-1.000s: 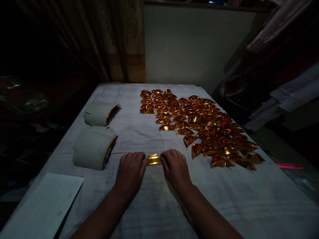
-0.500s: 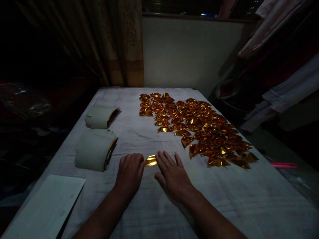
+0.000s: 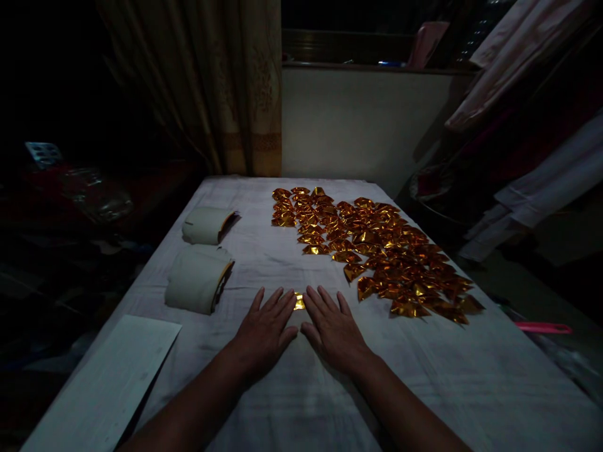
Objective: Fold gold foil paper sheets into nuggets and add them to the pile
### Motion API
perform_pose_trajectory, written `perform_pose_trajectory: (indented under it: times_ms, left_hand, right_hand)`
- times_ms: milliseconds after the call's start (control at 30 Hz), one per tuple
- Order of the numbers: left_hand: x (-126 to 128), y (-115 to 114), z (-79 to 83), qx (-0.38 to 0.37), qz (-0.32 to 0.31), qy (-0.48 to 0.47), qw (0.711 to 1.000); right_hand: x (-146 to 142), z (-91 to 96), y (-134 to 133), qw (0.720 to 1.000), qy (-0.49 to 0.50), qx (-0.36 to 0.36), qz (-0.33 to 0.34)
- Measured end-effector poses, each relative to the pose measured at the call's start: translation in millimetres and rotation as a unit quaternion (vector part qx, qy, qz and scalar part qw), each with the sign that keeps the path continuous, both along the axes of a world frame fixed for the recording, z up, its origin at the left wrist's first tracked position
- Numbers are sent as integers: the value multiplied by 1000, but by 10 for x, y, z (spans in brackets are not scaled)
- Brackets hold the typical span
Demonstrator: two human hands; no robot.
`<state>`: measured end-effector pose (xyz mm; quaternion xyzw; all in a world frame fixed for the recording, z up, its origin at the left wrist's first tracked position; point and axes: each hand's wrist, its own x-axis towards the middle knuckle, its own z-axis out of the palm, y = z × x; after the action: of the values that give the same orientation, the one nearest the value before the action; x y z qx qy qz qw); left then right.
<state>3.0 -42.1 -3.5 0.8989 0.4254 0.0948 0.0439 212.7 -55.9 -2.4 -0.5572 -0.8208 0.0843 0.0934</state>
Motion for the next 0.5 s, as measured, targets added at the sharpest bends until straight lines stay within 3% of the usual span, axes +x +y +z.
perform_pose_trajectory:
  times_ms: [233,500]
  left_hand:
    - [-347,-110,55,17,17,27,999]
    - [-255,-108,229,11,41,43,998]
  right_hand:
    - [-7,23,-3,1000,-10,-6,-6]
    - [-147,0,15,999,-14,35,-15]
